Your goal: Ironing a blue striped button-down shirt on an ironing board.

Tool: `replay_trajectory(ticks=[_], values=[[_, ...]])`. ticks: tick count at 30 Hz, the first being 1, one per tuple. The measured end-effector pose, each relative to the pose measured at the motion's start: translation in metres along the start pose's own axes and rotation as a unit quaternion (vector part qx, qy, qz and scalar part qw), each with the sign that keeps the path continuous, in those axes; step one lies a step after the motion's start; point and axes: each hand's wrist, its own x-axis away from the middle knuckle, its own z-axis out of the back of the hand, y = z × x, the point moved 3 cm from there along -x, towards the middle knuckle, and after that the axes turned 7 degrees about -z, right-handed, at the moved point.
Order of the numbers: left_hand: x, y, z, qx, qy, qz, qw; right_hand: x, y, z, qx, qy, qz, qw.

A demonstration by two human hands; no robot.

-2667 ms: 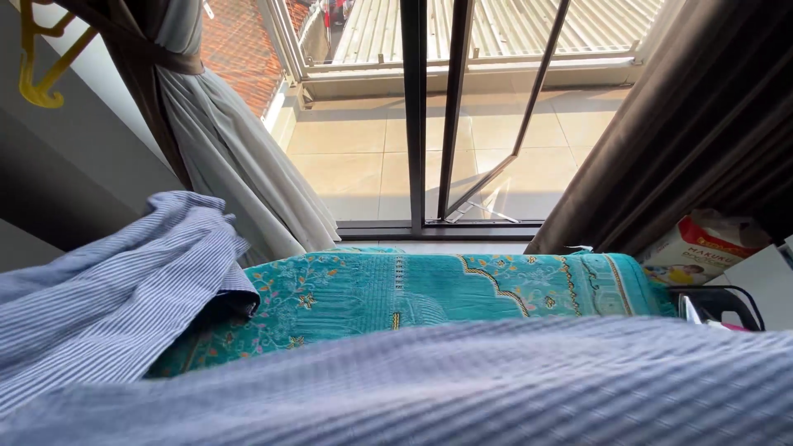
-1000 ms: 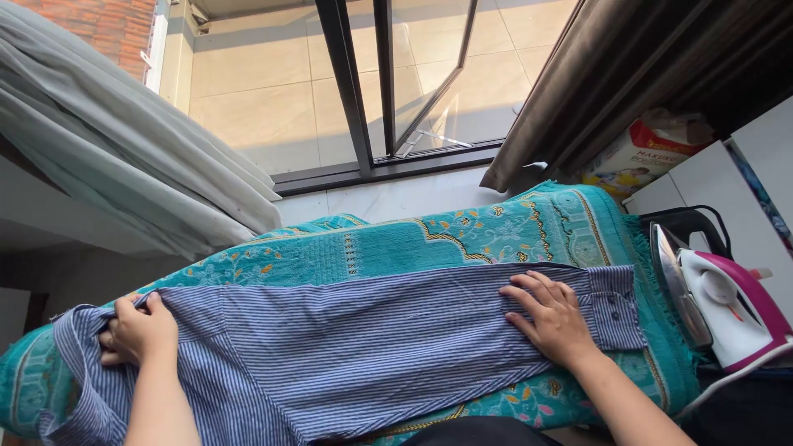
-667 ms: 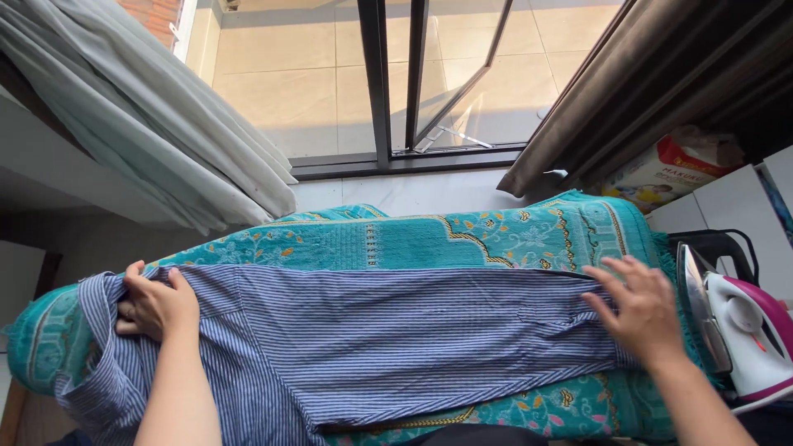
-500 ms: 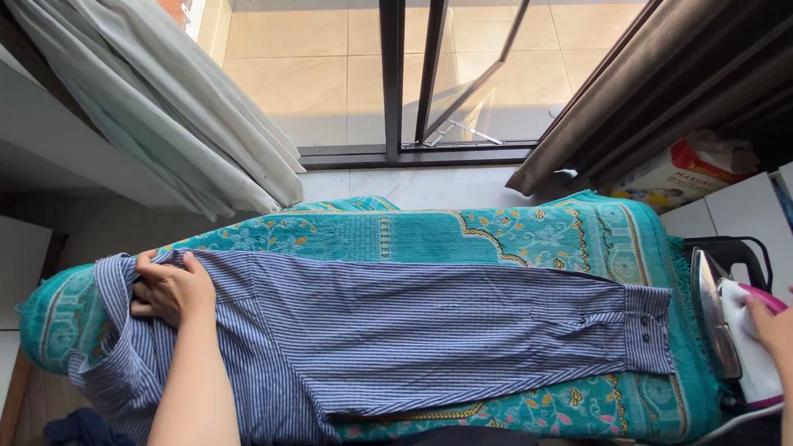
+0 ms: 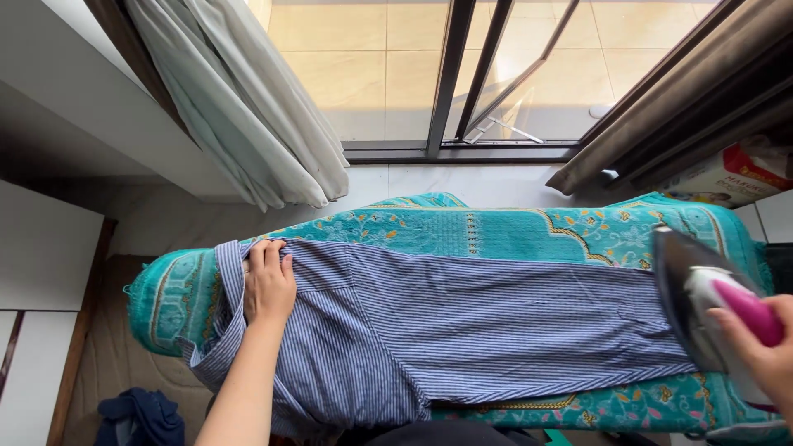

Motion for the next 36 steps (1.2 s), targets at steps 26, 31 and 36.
replay_trajectory(ticks=[26, 31, 36], values=[[-0.004, -0.033, 0.03, 0.237, -0.019, -0.008, 0.971, 0.037, -0.69, -0.11, 0.073, -0.264, 0.121, 0.954], [0.004, -0.04, 0.016, 0.292, 0.049, -0.081, 0.952, 0.029, -0.705, -0.115, 0.063, -0.242, 0.093, 0.964], [0.014, -0.045, 0.014, 0.296, 0.08, -0.039, 0.951, 0.04, -0.711, -0.116, 0.07, -0.263, 0.135, 0.953]])
